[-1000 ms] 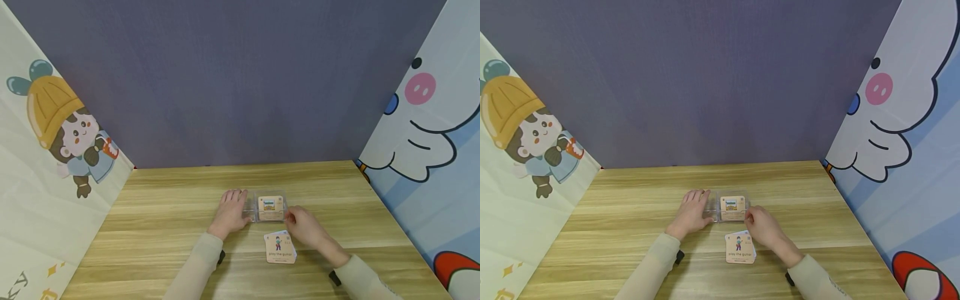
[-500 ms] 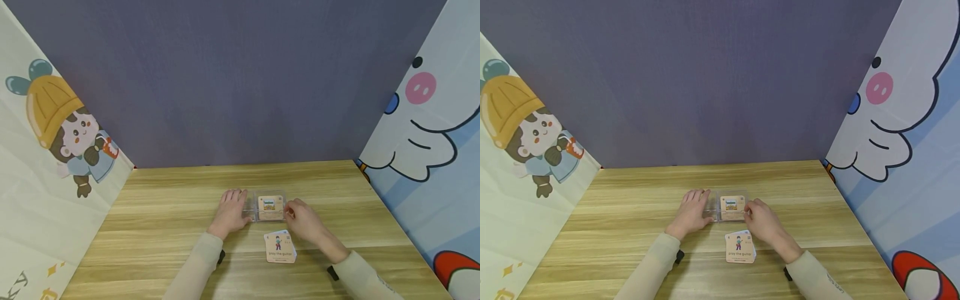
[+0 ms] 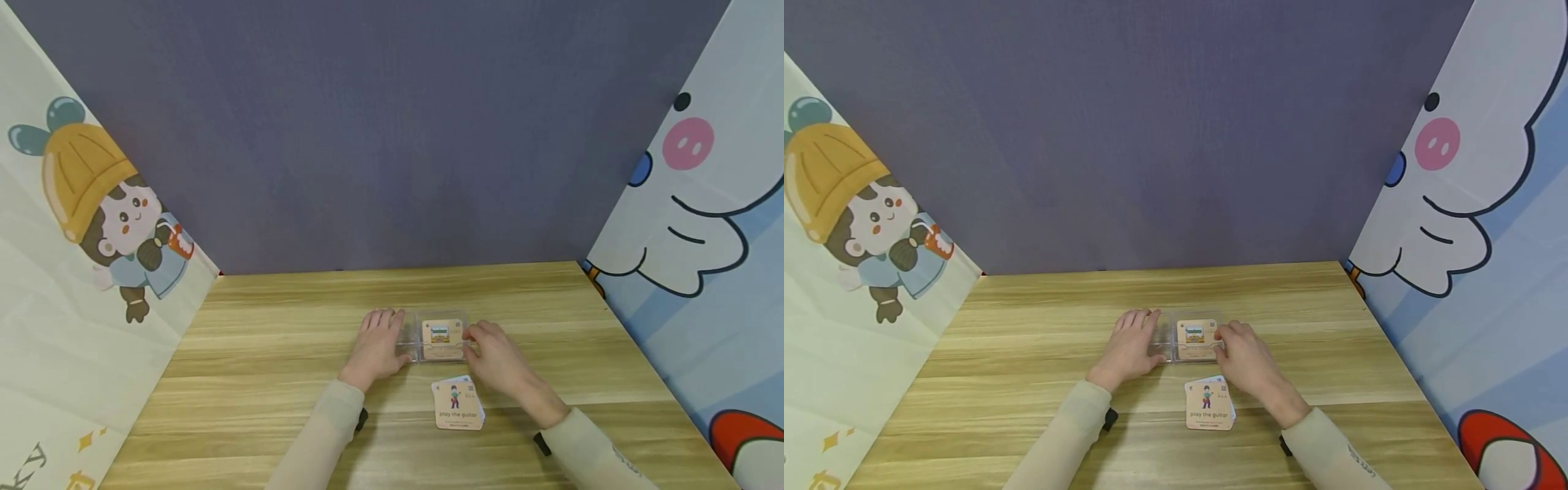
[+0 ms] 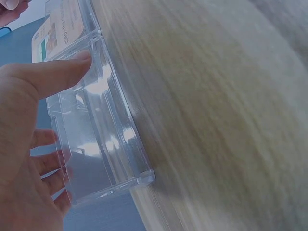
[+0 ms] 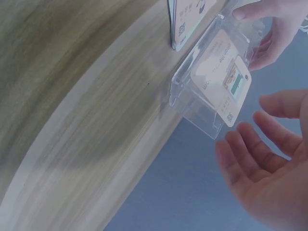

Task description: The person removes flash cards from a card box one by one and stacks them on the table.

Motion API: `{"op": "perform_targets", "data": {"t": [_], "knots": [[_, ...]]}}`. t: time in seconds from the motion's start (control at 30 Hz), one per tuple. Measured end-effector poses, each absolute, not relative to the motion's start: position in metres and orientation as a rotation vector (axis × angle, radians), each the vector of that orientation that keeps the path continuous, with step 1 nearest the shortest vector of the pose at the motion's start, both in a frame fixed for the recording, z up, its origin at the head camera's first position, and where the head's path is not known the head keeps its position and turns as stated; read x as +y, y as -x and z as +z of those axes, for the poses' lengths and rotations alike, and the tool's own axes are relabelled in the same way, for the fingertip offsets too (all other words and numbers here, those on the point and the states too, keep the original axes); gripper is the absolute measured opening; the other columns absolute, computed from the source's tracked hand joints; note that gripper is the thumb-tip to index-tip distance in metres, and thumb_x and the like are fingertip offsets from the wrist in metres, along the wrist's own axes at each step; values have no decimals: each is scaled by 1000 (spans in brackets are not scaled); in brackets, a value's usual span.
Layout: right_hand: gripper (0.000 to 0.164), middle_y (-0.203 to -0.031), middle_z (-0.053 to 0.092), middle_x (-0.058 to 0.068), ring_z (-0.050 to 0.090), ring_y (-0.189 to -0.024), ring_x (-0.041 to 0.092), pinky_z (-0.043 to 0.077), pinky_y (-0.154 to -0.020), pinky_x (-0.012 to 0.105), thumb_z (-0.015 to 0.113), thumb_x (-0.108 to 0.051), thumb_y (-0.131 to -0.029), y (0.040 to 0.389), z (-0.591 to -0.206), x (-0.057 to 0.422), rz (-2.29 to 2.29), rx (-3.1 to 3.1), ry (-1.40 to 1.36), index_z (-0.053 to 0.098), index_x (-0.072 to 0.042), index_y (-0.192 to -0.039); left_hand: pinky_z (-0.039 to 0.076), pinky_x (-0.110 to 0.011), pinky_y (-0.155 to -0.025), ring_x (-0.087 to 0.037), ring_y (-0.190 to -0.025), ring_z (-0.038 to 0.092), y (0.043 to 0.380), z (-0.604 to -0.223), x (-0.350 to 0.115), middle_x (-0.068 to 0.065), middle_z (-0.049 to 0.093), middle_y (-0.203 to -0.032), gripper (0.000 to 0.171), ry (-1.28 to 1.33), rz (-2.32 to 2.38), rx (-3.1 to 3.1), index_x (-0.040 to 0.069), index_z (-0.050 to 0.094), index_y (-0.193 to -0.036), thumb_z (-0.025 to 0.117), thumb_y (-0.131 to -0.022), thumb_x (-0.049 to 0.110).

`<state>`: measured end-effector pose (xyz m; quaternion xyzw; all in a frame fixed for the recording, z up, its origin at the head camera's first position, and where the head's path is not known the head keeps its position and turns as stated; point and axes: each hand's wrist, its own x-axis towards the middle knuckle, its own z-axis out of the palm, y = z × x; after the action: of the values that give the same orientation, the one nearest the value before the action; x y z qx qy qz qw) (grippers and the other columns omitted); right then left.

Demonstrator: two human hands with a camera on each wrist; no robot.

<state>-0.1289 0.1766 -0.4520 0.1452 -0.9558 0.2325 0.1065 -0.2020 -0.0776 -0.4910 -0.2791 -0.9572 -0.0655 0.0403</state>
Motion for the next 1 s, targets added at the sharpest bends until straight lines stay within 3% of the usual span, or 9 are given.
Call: {"op": "perform_targets", "data": {"t": [0.47, 1.0], "knots": [[25, -102, 66, 10, 60, -97, 26, 57, -83, 42, 77, -10, -86, 135, -454, 183, 565, -2760, -455, 70, -2, -108, 20, -47, -124, -32, -142, 36, 202, -490, -76, -13, 42, -153, 97, 852, -204, -2927, 8, 33, -157, 78, -84, 54], [25, -104, 66, 14, 61, -98, 28, 58, -81, 44, 75, -9, -87, 145, -451, 184, 592, -2751, -449, 69, 0, -110, 19, -47, -124, -31, -143, 35, 203, -491, -76, -12, 41, -154, 96, 848, -214, -2944, 9, 32, -158, 78, -85, 53]]}}
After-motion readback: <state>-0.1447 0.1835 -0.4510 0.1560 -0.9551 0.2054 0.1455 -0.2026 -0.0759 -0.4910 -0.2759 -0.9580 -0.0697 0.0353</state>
